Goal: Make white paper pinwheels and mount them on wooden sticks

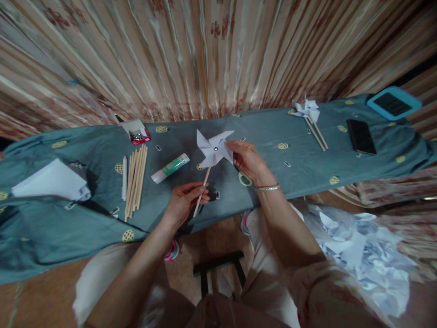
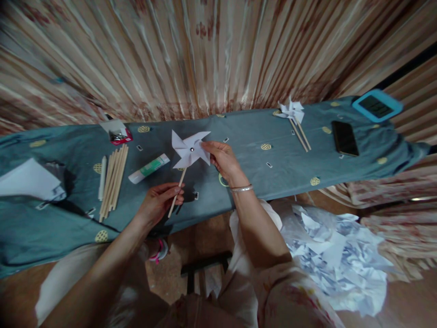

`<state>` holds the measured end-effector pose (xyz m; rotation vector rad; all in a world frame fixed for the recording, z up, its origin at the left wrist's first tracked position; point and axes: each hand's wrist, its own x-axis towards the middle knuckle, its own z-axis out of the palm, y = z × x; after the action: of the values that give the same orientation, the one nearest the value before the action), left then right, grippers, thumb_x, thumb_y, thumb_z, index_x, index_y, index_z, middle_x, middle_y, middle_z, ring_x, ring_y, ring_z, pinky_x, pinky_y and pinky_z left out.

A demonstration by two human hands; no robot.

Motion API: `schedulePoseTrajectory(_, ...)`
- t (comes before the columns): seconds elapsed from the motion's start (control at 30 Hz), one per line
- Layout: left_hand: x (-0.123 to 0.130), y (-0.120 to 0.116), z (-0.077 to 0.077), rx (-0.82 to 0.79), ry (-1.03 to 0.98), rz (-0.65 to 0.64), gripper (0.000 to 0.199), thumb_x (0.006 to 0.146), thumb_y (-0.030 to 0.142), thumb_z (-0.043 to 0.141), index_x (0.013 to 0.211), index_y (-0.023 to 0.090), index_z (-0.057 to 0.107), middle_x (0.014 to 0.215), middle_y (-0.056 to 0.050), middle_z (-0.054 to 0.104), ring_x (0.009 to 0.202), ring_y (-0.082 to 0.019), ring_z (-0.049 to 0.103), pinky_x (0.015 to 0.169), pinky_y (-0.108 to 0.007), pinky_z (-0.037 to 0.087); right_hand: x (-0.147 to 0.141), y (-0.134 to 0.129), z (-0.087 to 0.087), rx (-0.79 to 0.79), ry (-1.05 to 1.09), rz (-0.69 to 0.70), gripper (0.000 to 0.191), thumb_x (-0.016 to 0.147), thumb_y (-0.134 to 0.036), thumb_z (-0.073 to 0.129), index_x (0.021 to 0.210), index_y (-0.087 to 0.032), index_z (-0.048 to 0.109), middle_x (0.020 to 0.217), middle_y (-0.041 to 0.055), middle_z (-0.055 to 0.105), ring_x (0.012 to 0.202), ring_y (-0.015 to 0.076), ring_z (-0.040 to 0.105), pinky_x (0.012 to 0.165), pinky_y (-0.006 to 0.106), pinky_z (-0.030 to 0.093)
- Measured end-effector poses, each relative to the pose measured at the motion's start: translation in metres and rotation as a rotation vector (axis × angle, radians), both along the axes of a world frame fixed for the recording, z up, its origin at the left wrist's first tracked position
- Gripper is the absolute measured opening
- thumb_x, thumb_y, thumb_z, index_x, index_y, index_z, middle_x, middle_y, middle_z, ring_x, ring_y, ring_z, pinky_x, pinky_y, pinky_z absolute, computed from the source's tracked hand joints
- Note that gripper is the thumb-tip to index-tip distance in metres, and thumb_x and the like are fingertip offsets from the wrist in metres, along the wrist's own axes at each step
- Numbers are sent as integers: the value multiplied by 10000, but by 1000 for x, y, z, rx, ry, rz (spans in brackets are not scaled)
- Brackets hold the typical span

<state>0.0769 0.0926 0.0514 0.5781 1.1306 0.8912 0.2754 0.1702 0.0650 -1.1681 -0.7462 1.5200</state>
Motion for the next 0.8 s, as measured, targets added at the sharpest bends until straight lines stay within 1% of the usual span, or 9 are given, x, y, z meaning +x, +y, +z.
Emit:
schedulePoseTrajectory(0.07,0,0,0,10,1,9,366,518,274,919,803,105,765,652,-32,707,498,-114,642,527,-227,564,-2,-1,3,-27,11,-1,158,674,-273,832,671,-190,698,613,-47,679,510,65,553,467,170,438)
schedulePoseTrajectory(0.13,0,0,1,16,-4,21,383,504,287,928,799,107,764,651,-29,709,498,-110,643,522,-218,560,-3,-2,5,-46,24,8,170,683,-260,832,655,-189,680,599,-50,664,503,60,551,461,155,446)
schedulePoseTrajectory(0.23,1,0,0,15,-10,42,378,500,285,928,793,110,766,656,-30,714,501,-109,645,526,-214,557,-4,-3,5,-59,22,33,157,733,-246,804,668,-187,674,620,-36,668,527,65,570,501,155,493)
schedulePoseTrajectory(0.37,0,1,-1,16,-12,68,367,502,268,920,796,109,768,664,-34,720,499,-109,646,527,-215,558,-5,-3,1,-68,34,62,110,793,-234,757,730,-170,693,678,1,700,572,83,610,560,183,549)
schedulePoseTrajectory(0.47,0,2,-2,15,-22,86,379,487,267,923,794,106,771,658,-36,725,495,-109,651,525,-206,560,-7,-4,0,-90,55,64,95,814,-199,728,737,-151,697,658,1,690,544,80,622,527,175,548)
schedulePoseTrajectory(0.6,1,2,-1,7,-22,103,383,476,261,920,790,101,770,642,-40,726,488,-112,653,516,-203,559,-10,-7,5,-123,73,51,126,830,-167,717,709,-141,693,623,-9,685,502,72,629,490,154,545)
schedulePoseTrajectory(0.8,4,2,3,7,-37,125,380,450,249,924,764,102,768,619,-37,723,478,-110,649,505,-195,558,-15,-9,9,-189,102,77,175,851,-156,716,681,-140,679,604,-8,698,507,77,651,492,145,551)
